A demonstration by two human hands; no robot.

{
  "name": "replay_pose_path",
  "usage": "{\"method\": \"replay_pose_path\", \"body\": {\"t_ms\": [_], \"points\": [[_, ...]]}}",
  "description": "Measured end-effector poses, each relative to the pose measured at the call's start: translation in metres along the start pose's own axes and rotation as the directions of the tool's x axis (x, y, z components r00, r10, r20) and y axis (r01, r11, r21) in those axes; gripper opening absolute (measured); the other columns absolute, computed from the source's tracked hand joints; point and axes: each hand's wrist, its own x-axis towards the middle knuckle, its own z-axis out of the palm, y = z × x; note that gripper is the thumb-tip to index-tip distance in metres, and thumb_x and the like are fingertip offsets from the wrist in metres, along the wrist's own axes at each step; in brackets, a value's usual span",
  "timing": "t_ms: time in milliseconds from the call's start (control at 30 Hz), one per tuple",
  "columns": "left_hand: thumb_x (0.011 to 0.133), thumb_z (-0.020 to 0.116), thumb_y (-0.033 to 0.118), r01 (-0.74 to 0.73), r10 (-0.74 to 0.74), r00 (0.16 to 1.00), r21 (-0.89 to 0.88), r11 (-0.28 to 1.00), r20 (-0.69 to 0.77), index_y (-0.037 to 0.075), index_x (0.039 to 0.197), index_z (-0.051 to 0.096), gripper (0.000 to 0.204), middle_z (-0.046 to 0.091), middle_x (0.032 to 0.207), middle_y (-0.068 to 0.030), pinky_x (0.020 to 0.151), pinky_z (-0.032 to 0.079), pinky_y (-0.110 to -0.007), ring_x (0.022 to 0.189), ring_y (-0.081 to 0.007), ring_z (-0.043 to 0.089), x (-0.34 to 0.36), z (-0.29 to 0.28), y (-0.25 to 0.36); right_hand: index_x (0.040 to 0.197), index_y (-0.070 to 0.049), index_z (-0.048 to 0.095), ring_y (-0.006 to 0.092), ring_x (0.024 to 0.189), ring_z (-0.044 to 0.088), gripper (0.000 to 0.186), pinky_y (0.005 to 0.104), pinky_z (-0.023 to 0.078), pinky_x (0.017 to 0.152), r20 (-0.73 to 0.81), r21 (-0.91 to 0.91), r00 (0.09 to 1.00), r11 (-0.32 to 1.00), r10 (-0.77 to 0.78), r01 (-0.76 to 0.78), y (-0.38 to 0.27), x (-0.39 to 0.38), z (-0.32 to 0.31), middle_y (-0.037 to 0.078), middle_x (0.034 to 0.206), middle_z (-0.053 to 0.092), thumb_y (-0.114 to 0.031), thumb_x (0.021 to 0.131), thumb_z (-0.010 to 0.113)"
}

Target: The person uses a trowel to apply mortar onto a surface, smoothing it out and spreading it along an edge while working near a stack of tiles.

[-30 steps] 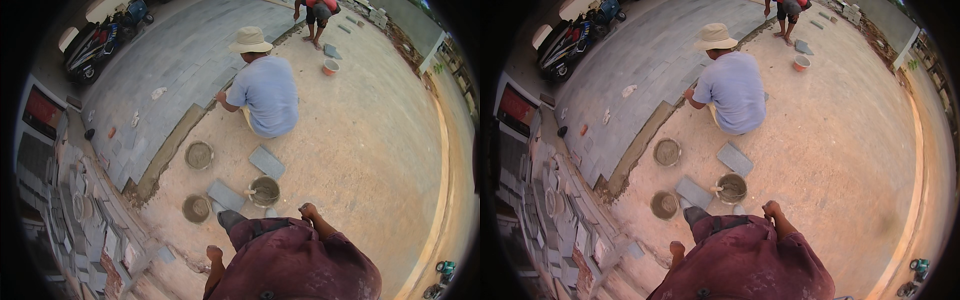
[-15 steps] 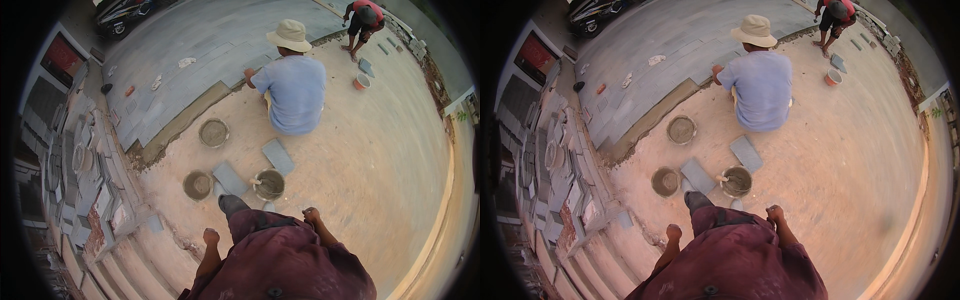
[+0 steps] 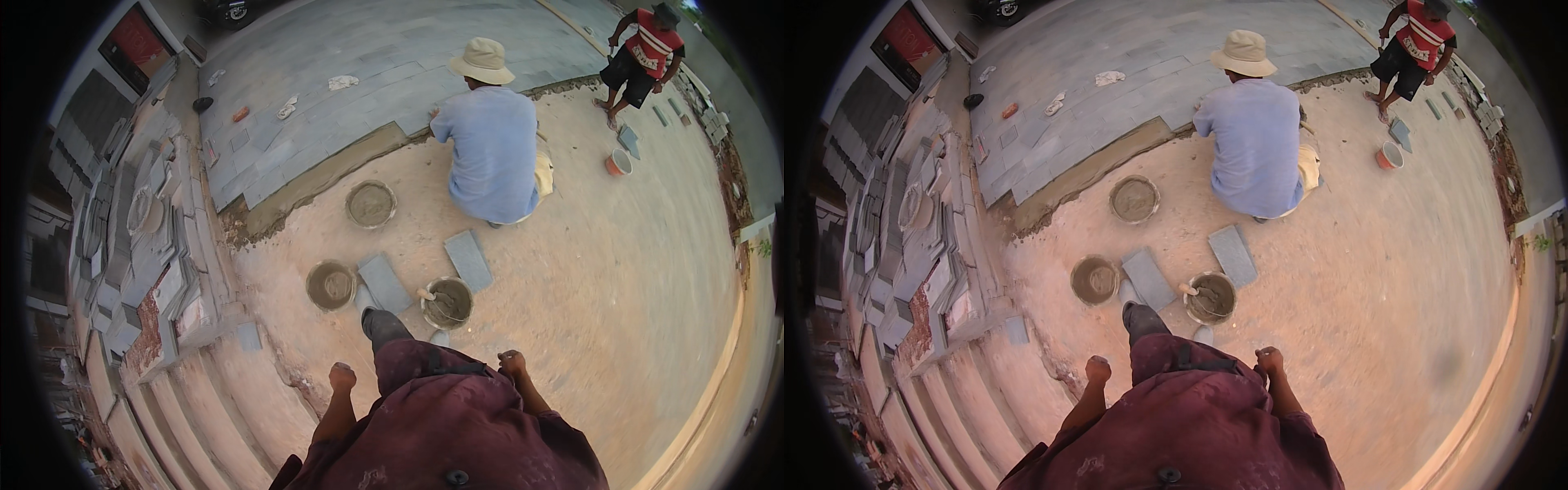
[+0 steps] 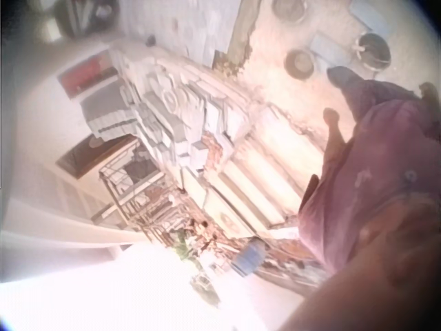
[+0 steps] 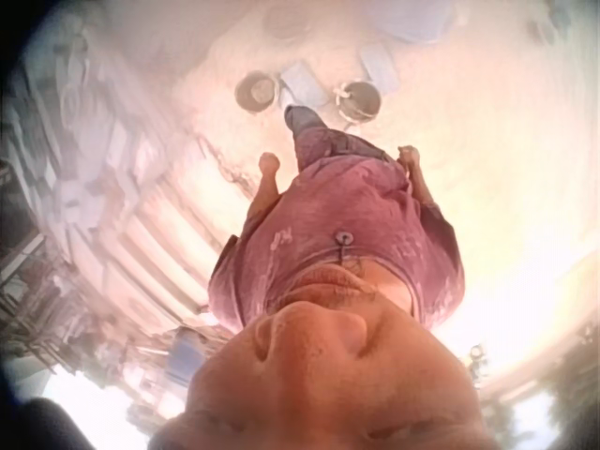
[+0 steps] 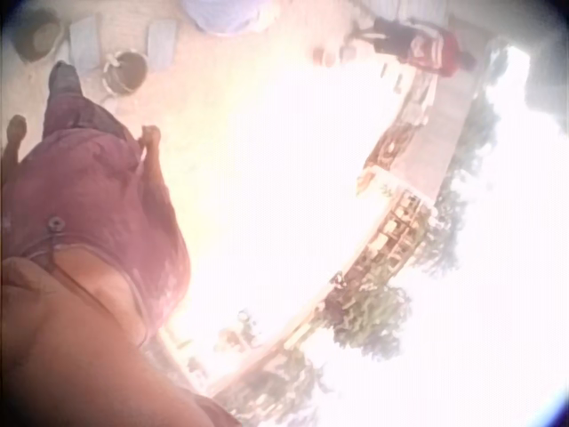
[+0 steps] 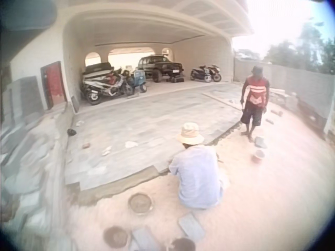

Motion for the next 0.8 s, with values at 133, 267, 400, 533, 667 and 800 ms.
{"method": "replay_pose_path", "body": {"t_ms": [133, 267, 400, 533, 667, 800], "points": [[0.081, 0.066, 0.012, 0.049, -0.048, 0.998, 0.029, 0.998, -0.047, 0.004, 0.101, 0.069, 0.022, 0.071, 0.110, -0.0230, 0.089, 0.057, -0.044, 0.102, -0.0380, 0.071, -0.007, -0.014, -0.028, 0.093, -0.001, 0.074, 0.0329, 0.091, 0.073, 0.031, 0.0408, 0.056, 0.083, 0.068, 0.030, 0.997, 0.999, -0.043, 0.041, -0.017, -0.005, 0.014, 0.021, 0.089, 0.075, -0.029, 0.081, 0.076], [0.082, 0.065, 0.013, 0.044, -0.039, 0.998, -0.099, 0.994, 0.051, 0.006, 0.101, 0.070, 0.021, 0.071, 0.112, -0.0226, 0.090, 0.057, -0.043, 0.101, -0.0365, 0.071, -0.024, -0.012, 0.004, 0.092, 0.000, 0.071, 0.0252, 0.073, 0.071, 0.027, 0.0365, 0.056, 0.067, 0.024, 0.073, 0.998, 0.996, -0.051, 0.049, -0.008, 0.019, -0.014, 0.016, 0.078, 0.073, -0.026, 0.085, 0.076], [0.083, 0.064, 0.014, 0.190, -0.188, 0.980, -0.034, 0.981, 0.070, 0.008, 0.098, 0.071, 0.017, 0.072, 0.111, -0.0195, 0.090, 0.057, -0.041, 0.104, -0.0328, 0.071, -0.062, -0.028, -0.018, 0.093, -0.003, 0.067, 0.0171, 0.058, 0.065, 0.021, 0.0309, 0.051, 0.049, 0.132, 0.030, 0.991, 0.999, -0.020, 0.016, -0.044, 0.010, -0.008, 0.010, 0.071, 0.069, -0.022, 0.089, 0.075], [0.088, 0.061, 0.017, 0.091, -0.119, 0.987, 0.247, 0.965, 0.103, 0.009, 0.100, 0.073, 0.019, 0.072, 0.112, -0.0177, 0.090, 0.057, -0.040, 0.106, -0.0307, 0.070, -0.093, -0.022, -0.046, 0.089, -0.002, 0.070, 0.0198, 0.061, 0.068, 0.025, 0.0335, 0.054, 0.059, 0.151, -0.075, 0.985, 0.992, -0.087, 0.099, -0.063, 0.022, -0.014, 0.012, 0.070, 0.071, -0.026, 0.087, 0.075], [0.091, 0.058, 0.018, -0.117, -0.086, 0.955, 0.624, 0.773, 0.285, 0.006, 0.110, 0.073, 0.028, 0.071, 0.118, -0.0174, 0.090, 0.058, -0.041, 0.108, -0.0318, 0.070, -0.131, -0.018, -0.092, 0.089, -0.001, 0.071, 0.0220, 0.064, 0.070, 0.027, 0.0354, 0.056, 0.064, 0.200, -0.076, 0.968, 0.983, -0.151, 0.169, -0.086, 0.032, 0.001, 0.013, 0.071, 0.072, -0.027, 0.086, 0.075], [0.090, 0.057, 0.016, -0.185, -0.122, 0.897, 0.611, 0.770, 0.425, 0.003, 0.113, 0.073, 0.031, 0.069, 0.122, -0.0186, 0.090, 0.058, -0.041, 0.109, -0.0320, 0.070, -0.151, -0.012, -0.096, 0.091, 0.000, 0.071, 0.0204, 0.060, 0.068, 0.026, 0.0347, 0.055, 0.060, 0.214, -0.049, 0.962, 0.982, -0.170, 0.184, -0.103, 0.047, 0.002, 0.013, 0.071, 0.071, -0.025, 0.087, 0.075]]}}
